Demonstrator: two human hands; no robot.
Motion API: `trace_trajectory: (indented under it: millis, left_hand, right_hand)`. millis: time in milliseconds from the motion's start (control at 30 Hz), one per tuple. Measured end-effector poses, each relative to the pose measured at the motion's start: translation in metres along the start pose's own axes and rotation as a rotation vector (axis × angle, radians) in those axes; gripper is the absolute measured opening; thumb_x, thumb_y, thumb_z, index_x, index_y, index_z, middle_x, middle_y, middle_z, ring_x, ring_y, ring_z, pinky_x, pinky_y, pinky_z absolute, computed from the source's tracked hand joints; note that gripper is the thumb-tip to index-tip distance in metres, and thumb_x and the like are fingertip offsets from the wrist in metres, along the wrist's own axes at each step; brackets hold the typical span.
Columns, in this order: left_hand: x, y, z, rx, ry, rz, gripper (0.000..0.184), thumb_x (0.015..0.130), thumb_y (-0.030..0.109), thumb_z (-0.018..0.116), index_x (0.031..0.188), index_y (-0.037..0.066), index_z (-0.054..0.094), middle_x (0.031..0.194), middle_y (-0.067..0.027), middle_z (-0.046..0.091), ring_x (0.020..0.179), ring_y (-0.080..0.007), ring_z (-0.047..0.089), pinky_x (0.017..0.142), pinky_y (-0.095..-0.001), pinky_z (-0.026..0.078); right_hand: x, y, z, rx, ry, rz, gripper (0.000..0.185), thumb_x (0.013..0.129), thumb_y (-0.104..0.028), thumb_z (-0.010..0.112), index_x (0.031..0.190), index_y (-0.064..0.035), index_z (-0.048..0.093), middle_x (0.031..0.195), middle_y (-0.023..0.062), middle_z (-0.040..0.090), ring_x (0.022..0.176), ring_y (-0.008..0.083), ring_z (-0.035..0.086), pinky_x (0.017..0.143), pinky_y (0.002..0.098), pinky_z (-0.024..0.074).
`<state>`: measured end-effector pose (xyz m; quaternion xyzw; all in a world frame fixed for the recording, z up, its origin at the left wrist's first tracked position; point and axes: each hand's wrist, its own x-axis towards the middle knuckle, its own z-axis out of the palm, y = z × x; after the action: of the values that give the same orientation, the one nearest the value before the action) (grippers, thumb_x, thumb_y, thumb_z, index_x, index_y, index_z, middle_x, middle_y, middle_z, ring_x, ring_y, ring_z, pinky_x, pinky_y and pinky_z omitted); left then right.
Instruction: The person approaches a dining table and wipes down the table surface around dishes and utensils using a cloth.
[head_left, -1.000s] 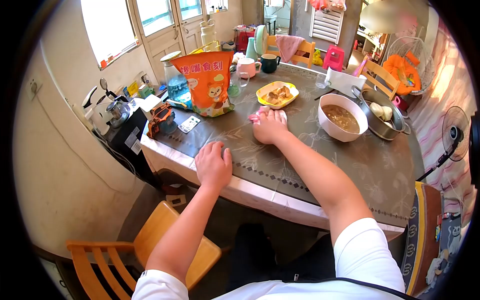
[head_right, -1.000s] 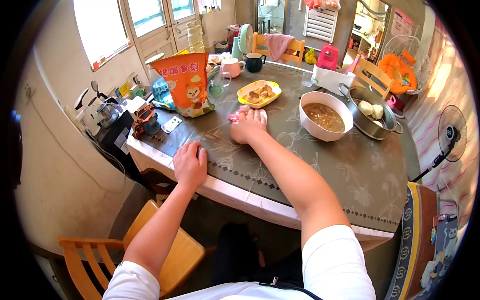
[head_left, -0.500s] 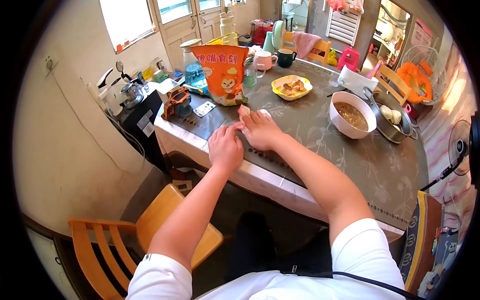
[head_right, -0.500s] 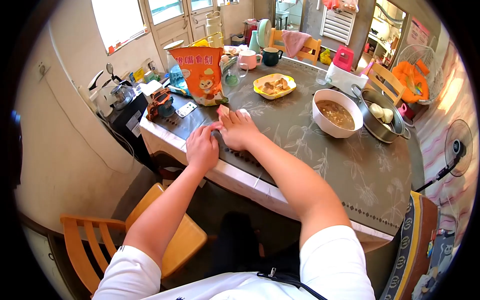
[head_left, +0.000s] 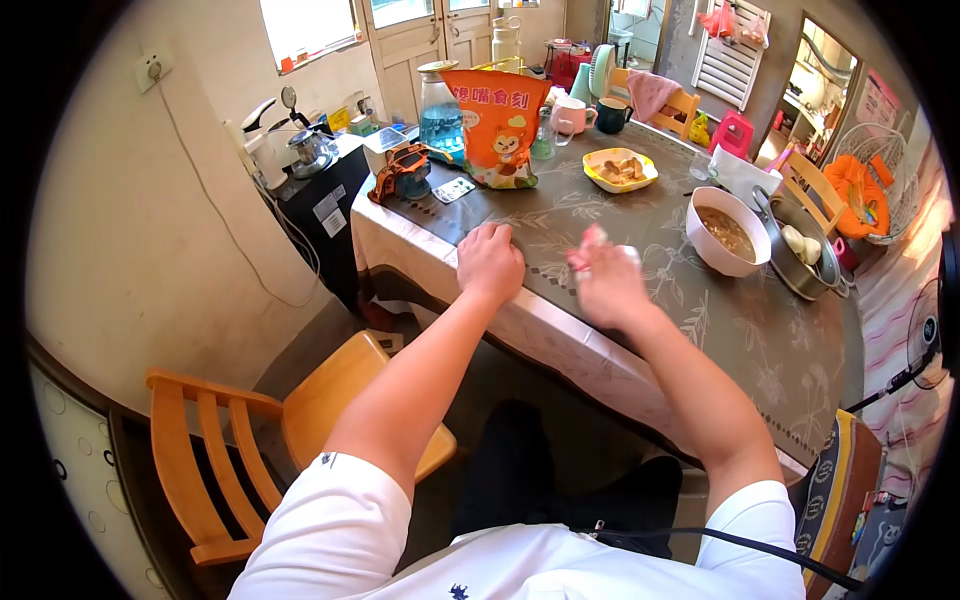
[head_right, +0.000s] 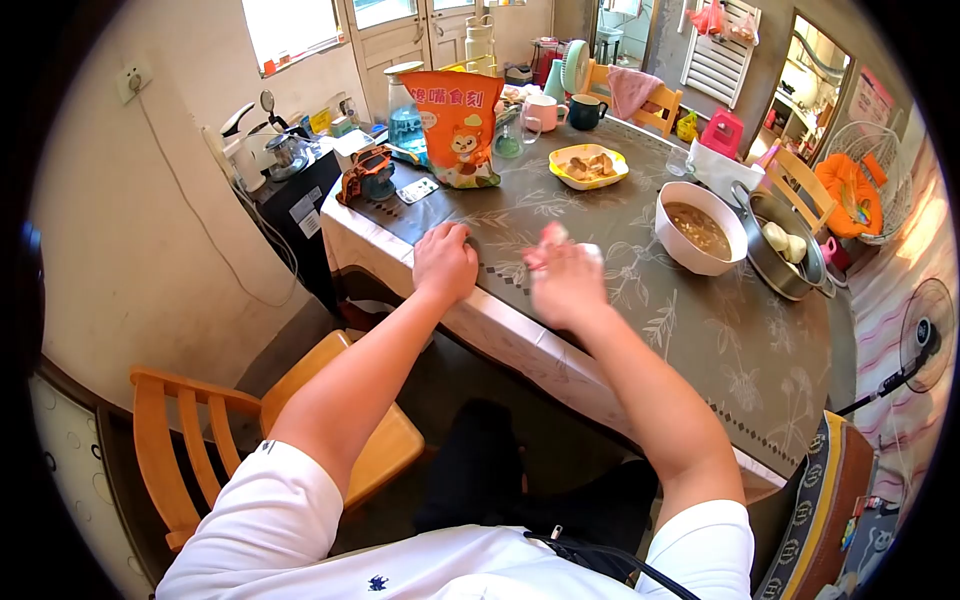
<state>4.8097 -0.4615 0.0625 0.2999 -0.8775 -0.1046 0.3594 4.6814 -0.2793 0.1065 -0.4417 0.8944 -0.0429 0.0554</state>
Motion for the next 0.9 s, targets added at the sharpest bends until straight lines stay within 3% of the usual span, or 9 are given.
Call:
trace_trajectory:
  millis: [200, 433, 633, 700, 800, 833, 867, 900]
  left_hand:
    - [0.001, -0.004, 0.003, -0.009, 0.013, 0.010, 0.025, 0.094, 0.021, 0.060, 0.114, 0.011, 0.072, 0.123, -0.0105, 0.071, 0.122, -0.0331, 0.063, 0.105, -0.0478, 0.047]
    - [0.002, -0.006, 0.005, -0.016, 0.027, 0.015, 0.025, 0.096, 0.022, 0.059, 0.113, 0.010, 0.073, 0.121, -0.0110, 0.072, 0.119, -0.0333, 0.064, 0.105, -0.0472, 0.048]
    - [0.001, -0.004, 0.002, 0.012, -0.006, 0.016, 0.026, 0.095, 0.023, 0.060, 0.113, 0.010, 0.074, 0.122, -0.0101, 0.071, 0.122, -0.0320, 0.063, 0.105, -0.0473, 0.047]
    - [0.001, -0.005, 0.003, 0.025, -0.027, 0.010, 0.028, 0.096, 0.024, 0.059, 0.114, 0.010, 0.073, 0.123, -0.0111, 0.070, 0.123, -0.0326, 0.062, 0.106, -0.0479, 0.047]
    - [0.003, 0.004, -0.004, 0.056, -0.079, -0.016, 0.031, 0.096, 0.025, 0.057, 0.116, 0.009, 0.073, 0.125, -0.0125, 0.070, 0.124, -0.0337, 0.061, 0.107, -0.0490, 0.046]
    - [0.005, 0.004, -0.005, 0.060, -0.107, -0.024, 0.031, 0.096, 0.025, 0.056, 0.117, 0.009, 0.073, 0.125, -0.0131, 0.070, 0.125, -0.0342, 0.061, 0.107, -0.0494, 0.046]
    - [0.005, 0.000, -0.002, 0.059, -0.099, -0.017, 0.031, 0.096, 0.025, 0.056, 0.117, 0.009, 0.073, 0.126, -0.0132, 0.069, 0.125, -0.0347, 0.061, 0.107, -0.0494, 0.047]
    - [0.006, -0.003, 0.002, 0.055, -0.091, -0.006, 0.031, 0.096, 0.024, 0.055, 0.117, 0.009, 0.073, 0.128, -0.0134, 0.069, 0.125, -0.0351, 0.061, 0.107, -0.0494, 0.047]
  right_hand:
    - [0.021, -0.070, 0.011, 0.003, 0.020, -0.220, 0.070, 0.106, -0.037, 0.033, 0.168, -0.0054, 0.026, 0.175, 0.0195, 0.021, 0.162, 0.0364, 0.019, 0.132, 0.0479, 0.0125]
    - [-0.049, -0.029, 0.014, 0.008, 0.040, -0.307, 0.063, 0.108, -0.033, 0.032, 0.164, -0.0035, 0.035, 0.172, 0.0208, 0.029, 0.162, 0.0368, 0.022, 0.132, 0.0486, 0.0138]
    - [-0.167, 0.130, 0.014, -0.062, 0.115, 0.044, 0.060, 0.107, -0.027, 0.040, 0.162, -0.0022, 0.039, 0.168, 0.0249, 0.034, 0.159, 0.0379, 0.027, 0.131, 0.0486, 0.0196]
    - [-0.203, 0.187, 0.026, -0.080, 0.191, 0.319, 0.061, 0.106, -0.027, 0.041, 0.162, -0.0025, 0.038, 0.165, 0.0269, 0.039, 0.156, 0.0404, 0.033, 0.130, 0.0497, 0.0228]
    - [-0.215, 0.191, 0.027, -0.135, 0.254, 0.560, 0.065, 0.103, -0.029, 0.043, 0.162, -0.0029, 0.038, 0.162, 0.0285, 0.040, 0.153, 0.0433, 0.037, 0.127, 0.0523, 0.0255]
    - [-0.206, 0.150, 0.006, -0.073, 0.247, 0.653, 0.065, 0.101, -0.030, 0.046, 0.160, -0.0051, 0.042, 0.157, 0.0282, 0.047, 0.149, 0.0421, 0.042, 0.124, 0.0530, 0.0317]
    - [-0.196, 0.116, -0.017, 0.108, 0.185, 0.609, 0.059, 0.100, -0.028, 0.047, 0.153, -0.0027, 0.050, 0.147, 0.0261, 0.056, 0.141, 0.0408, 0.049, 0.119, 0.0527, 0.0377]
    - [-0.178, 0.095, -0.004, 0.104, 0.284, 0.577, 0.051, 0.099, -0.026, 0.047, 0.143, -0.0021, 0.057, 0.136, 0.0240, 0.063, 0.132, 0.0401, 0.056, 0.112, 0.0517, 0.0422]
